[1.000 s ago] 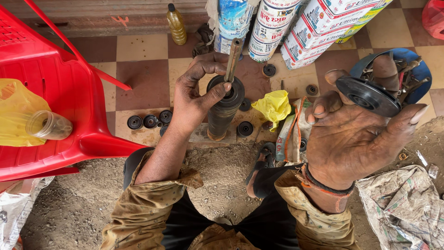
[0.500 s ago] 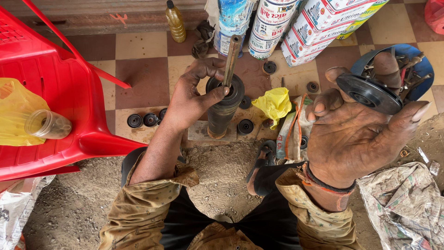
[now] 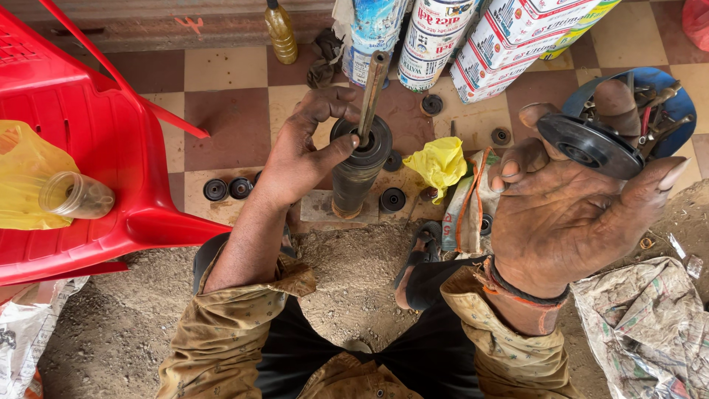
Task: The person sits on the floor and assembles a cylindrical mechanical part. They use a thin metal rod to adjust internal components, then fit a circular metal disc onto the cylinder. The person also retrieves a small metal piece from a plastic jar and inserts it into the cylinder before placing the disc back on.
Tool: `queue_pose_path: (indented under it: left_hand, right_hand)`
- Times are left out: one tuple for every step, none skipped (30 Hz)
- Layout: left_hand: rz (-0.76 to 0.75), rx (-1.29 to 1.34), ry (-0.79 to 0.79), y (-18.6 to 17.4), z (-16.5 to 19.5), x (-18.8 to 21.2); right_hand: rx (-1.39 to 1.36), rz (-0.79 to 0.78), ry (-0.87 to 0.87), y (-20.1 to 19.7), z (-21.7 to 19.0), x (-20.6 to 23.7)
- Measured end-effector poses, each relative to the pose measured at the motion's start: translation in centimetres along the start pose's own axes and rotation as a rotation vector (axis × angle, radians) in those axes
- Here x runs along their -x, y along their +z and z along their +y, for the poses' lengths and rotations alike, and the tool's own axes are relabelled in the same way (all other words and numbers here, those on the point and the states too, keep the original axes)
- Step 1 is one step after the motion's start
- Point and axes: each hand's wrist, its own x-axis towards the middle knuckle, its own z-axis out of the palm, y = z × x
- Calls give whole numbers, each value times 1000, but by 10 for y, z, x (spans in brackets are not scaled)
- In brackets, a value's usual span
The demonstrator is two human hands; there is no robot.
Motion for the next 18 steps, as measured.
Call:
queue_pose_path:
  left_hand:
    - [-4, -16, 1, -1, 0, 0]
    - [-9, -31, 2, -2, 0, 1]
    - [-13, -47, 3, -2, 1, 1]
    - [-16, -49, 7, -1, 1, 1]
    - [-18, -52, 10, -1, 1, 1]
    - [-20, -55, 12, 0, 2, 2]
    - [-16, -79, -4, 0, 2, 2]
    - [-14, -104, -20, 0, 3, 3]
    - [-12, -128, -35, -1, 4, 3]
    - [-12, -136, -35, -2, 5, 4]
    - [-12, -144, -34, -2, 6, 4]
    - [-10, -152, -34, -3, 7, 4]
    - [-16, -142, -21, -3, 9, 4]
    - [-18, -134, -11, -4, 10, 4]
    - [-18, -125, -1, -4, 11, 4]
    - [-11, -170, 28, -5, 13, 4]
    - [-4, -216, 57, -6, 14, 4]
    - [3, -262, 86, -6, 16, 4]
  right_hand:
    - [-3, 5, 4, 0, 0, 0]
    - [-11, 8, 7, 0, 0, -1]
    - [-20, 12, 11, 1, 1, -1]
    - [-34, 12, 15, 1, 1, -2]
    - [-46, 13, 15, 1, 1, -3]
    - [-58, 14, 14, 2, 1, -3]
    - [-68, 17, 8, 2, 1, -3]
    - [-54, 4, 9, 3, 1, -3]
    - [-40, -8, 10, 3, 2, -3]
    - [0, -37, 17, 3, 2, -3]
    - [13, -41, 21, 2, 3, -3]
    - [25, -46, 25, 2, 5, -3]
    - [9, -29, 28, 1, 9, -4]
    - [20, -22, 25, 1, 14, -5]
    - [31, -14, 22, 1, 19, -7]
    - [71, -15, 8, 0, 26, -10]
    - [117, -20, -7, 0, 34, -12]
    - [164, -25, -22, 1, 42, -14]
